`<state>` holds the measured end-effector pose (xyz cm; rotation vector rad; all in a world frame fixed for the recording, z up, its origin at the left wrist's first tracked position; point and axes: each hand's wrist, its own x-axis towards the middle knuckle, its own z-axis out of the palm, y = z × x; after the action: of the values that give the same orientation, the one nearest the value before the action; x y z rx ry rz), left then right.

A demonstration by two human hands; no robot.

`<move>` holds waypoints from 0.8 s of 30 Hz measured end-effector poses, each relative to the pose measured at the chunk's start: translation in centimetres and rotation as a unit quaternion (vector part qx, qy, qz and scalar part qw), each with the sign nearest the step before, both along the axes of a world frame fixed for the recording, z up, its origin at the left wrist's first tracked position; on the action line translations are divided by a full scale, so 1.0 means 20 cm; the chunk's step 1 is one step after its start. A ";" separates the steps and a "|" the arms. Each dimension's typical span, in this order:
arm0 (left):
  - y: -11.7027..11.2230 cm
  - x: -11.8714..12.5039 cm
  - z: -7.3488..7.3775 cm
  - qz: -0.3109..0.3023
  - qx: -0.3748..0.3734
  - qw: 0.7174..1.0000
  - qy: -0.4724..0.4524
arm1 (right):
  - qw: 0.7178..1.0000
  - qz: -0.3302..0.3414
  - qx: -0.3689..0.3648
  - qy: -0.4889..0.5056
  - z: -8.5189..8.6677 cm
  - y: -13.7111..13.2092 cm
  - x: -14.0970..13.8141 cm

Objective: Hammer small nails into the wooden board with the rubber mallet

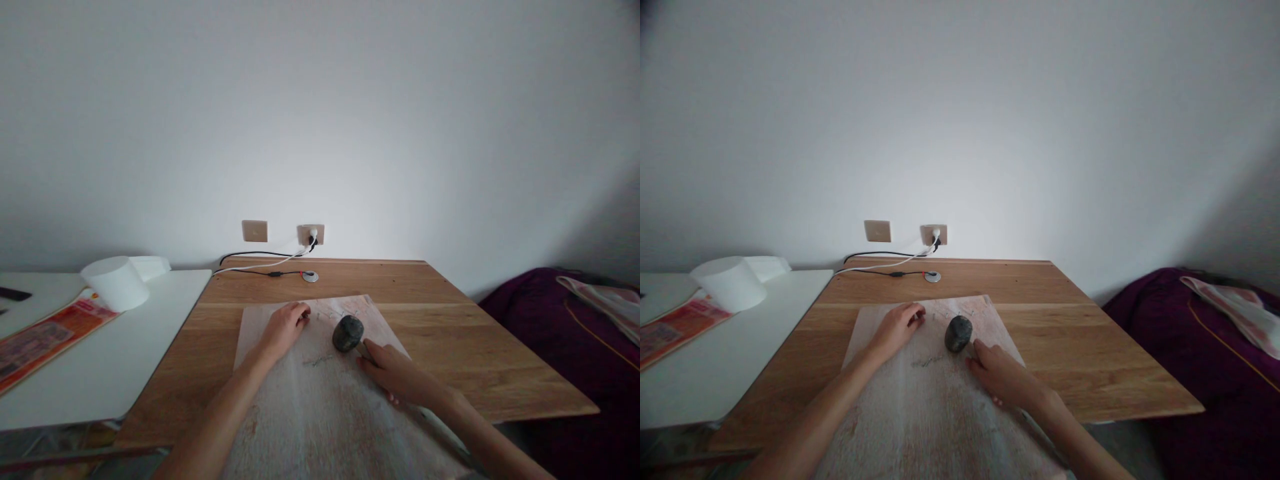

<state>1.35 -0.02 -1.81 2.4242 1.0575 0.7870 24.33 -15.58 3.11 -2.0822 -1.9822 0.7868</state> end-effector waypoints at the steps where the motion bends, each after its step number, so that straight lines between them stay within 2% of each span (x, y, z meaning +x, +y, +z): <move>1: 0.00 0.00 0.00 0.006 -0.007 1.000 -0.006 | 1.000 -0.002 -0.005 0.001 0.01 -0.01 0.00; 7: 0.02 0.01 -0.03 0.021 -0.045 0.998 -0.043 | 0.999 -0.024 0.016 -0.020 -0.05 -0.03 0.02; 14: 0.02 0.00 -0.03 0.005 -0.033 0.999 -0.039 | 1.000 -0.006 0.002 -0.014 -0.09 -0.01 0.05; 24: 0.01 0.00 -0.01 0.016 -0.033 0.999 -0.036 | 0.998 -0.022 0.035 -0.040 -0.15 -0.02 0.05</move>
<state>1.37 0.16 -2.11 2.3113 1.0806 0.8291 25.31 -15.96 0.08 -2.1403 -1.9667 0.6254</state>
